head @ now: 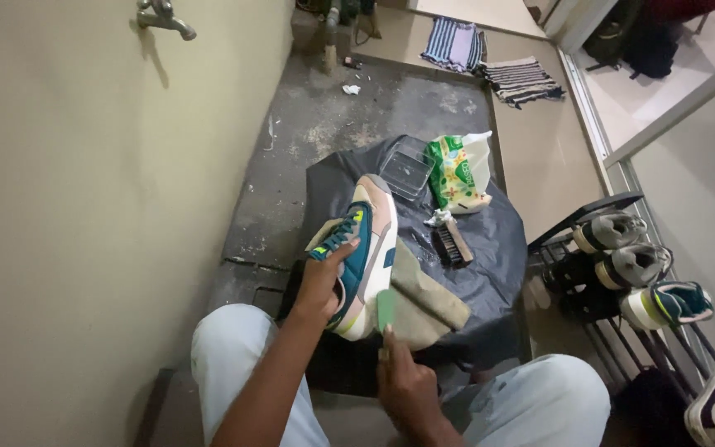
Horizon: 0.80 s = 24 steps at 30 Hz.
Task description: The person cleans a teal and white sneaker using a cloth and a green brush. They wipe the upper and sides, then flip the shoe to scrub the sole with the brush and a wipe.
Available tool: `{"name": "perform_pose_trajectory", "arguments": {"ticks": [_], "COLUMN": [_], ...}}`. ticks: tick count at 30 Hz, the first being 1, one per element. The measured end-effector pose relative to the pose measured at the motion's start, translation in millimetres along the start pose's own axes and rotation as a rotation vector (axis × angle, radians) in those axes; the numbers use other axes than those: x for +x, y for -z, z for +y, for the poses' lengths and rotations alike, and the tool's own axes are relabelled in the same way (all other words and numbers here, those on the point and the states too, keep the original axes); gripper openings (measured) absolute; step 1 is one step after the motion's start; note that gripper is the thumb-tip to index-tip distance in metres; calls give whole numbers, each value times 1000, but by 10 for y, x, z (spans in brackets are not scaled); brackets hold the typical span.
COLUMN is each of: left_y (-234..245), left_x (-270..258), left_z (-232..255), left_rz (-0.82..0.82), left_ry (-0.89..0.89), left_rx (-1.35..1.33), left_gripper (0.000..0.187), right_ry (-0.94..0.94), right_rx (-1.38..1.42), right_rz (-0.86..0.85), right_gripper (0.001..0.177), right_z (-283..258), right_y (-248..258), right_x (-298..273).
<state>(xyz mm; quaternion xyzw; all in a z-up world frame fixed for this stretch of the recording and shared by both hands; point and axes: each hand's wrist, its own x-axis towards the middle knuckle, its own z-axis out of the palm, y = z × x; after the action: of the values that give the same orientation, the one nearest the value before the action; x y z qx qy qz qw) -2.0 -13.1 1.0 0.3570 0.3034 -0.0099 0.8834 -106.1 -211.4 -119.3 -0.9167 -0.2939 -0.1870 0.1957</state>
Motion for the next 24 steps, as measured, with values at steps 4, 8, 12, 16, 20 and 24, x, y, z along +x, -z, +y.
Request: {"name": "perform_pose_trajectory", "arguments": {"ticks": [4,8,12,16,20,24], "left_y": [-52,-25,-96,-39,21,-63], "left_x": [-152,-75,-259,-208,-42,-134], "left_z": [32,-112,110,136,-18,-23], "left_rz": [38,5,35,35,8,-24], "left_ry": [104,-28,82,51,18,3], "left_rx": [75,24,74,83,40,56], "left_gripper": [77,59,69,76,60,62], "right_ry": [-143,-84,-69,-33,65,-92], "right_rx": [50,-7,123,134,51,117], "right_rz": [15,250,73,-36,42,113], "right_gripper": [37,32,28,30,33,38], "right_z": [151,214,52,-60,60,235], "right_y": [87,201,347,129,151,234], "right_x": [450,995,877,259,409,932]}}
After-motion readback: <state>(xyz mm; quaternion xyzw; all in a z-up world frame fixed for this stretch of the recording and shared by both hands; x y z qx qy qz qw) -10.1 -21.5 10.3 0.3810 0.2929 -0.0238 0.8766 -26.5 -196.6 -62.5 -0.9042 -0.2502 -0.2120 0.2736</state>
